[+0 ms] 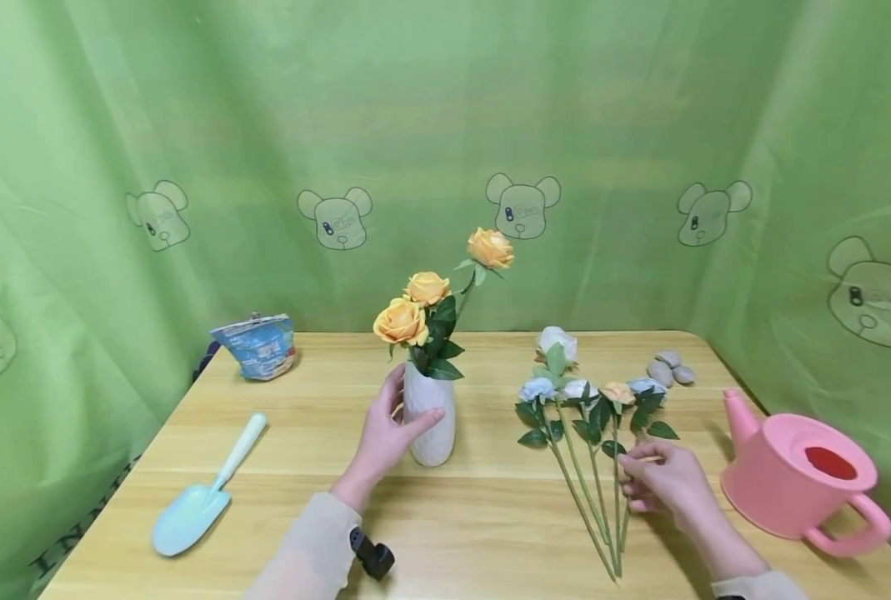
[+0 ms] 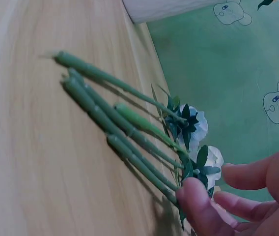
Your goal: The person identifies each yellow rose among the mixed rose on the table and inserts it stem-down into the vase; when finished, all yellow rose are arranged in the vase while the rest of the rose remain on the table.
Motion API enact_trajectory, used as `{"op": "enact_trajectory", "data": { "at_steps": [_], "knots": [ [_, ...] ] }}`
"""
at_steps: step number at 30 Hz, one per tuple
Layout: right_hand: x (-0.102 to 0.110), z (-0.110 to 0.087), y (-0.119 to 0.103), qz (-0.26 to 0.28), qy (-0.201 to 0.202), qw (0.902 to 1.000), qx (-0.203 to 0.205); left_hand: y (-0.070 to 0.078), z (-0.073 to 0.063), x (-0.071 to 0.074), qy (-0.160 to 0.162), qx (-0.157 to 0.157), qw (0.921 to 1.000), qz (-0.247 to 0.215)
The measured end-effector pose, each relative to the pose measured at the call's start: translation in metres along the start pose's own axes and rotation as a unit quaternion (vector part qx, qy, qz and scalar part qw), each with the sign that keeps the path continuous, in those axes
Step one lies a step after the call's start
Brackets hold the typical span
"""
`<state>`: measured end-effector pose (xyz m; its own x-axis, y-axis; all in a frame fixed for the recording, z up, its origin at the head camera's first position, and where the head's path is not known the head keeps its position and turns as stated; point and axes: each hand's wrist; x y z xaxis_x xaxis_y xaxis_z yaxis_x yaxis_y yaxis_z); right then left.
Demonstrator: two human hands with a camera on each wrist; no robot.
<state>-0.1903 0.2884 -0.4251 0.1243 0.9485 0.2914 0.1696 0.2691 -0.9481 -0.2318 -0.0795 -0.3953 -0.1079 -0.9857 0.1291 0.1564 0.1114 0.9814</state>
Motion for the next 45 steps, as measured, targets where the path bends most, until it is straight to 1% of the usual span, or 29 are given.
{"op": "enact_trajectory", "data": {
  "at_steps": [3, 7, 14, 19, 23, 25, 27, 33, 37, 41, 45],
  "knots": [
    [0.001, 0.001, 0.002, -0.005, -0.003, 0.9999, -0.012, -0.002, 0.0, -0.001, 0.001, 0.001, 1.0, -0.002],
    [0.001, 0.005, 0.005, -0.02, -0.007, 0.9996, -0.017, -0.003, 0.0, 0.0, 0.004, -0.001, 1.0, -0.005],
    [-0.004, 0.011, 0.003, -0.049, -0.002, 0.9988, 0.0, -0.005, 0.0, 0.0, 0.004, -0.005, 0.9999, -0.013],
    [-0.006, 0.015, 0.002, -0.075, 0.015, 0.997, -0.004, -0.005, 0.0, -0.002, 0.004, -0.001, 0.9999, -0.014],
    [-0.007, 0.017, 0.003, -0.11, 0.021, 0.9937, 0.008, -0.005, 0.0, -0.003, 0.002, 0.001, 0.9999, -0.012],
    [-0.007, 0.018, 0.004, -0.116, 0.019, 0.9929, 0.016, -0.005, 0.0, -0.003, 0.003, 0.001, 0.9999, -0.011],
    [-0.006, 0.02, 0.005, -0.106, 0.017, 0.9941, 0.017, -0.005, -0.001, -0.003, 0.004, 0.002, 0.9999, -0.01],
    [-0.002, 0.017, 0.004, -0.026, 0.02, 0.9994, 0.014, -0.006, -0.001, -0.004, 0.003, 0.002, 1.0, -0.005],
    [0.0, 0.014, 0.001, -0.011, 0.013, 0.9997, 0.019, -0.006, -0.001, -0.003, 0.003, 0.002, 1.0, -0.006],
    [0.001, 0.011, -0.008, 0.003, 0.008, 0.9992, 0.039, -0.007, -0.001, -0.003, 0.003, 0.002, 1.0, -0.007],
    [-0.001, 0.007, -0.021, 0.024, 0.009, 0.997, 0.073, -0.006, -0.001, -0.003, 0.003, 0.001, 1.0, -0.008]
  ]
}}
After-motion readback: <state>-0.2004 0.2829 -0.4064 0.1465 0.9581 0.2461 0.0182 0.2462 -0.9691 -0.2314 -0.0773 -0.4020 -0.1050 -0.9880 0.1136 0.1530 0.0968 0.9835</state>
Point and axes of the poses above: each hand's wrist, its own z-axis towards the middle knuckle, its own x-axis out of the back of the hand, y = z × x, and after that the axes turned 8 degrees about x, right-handed
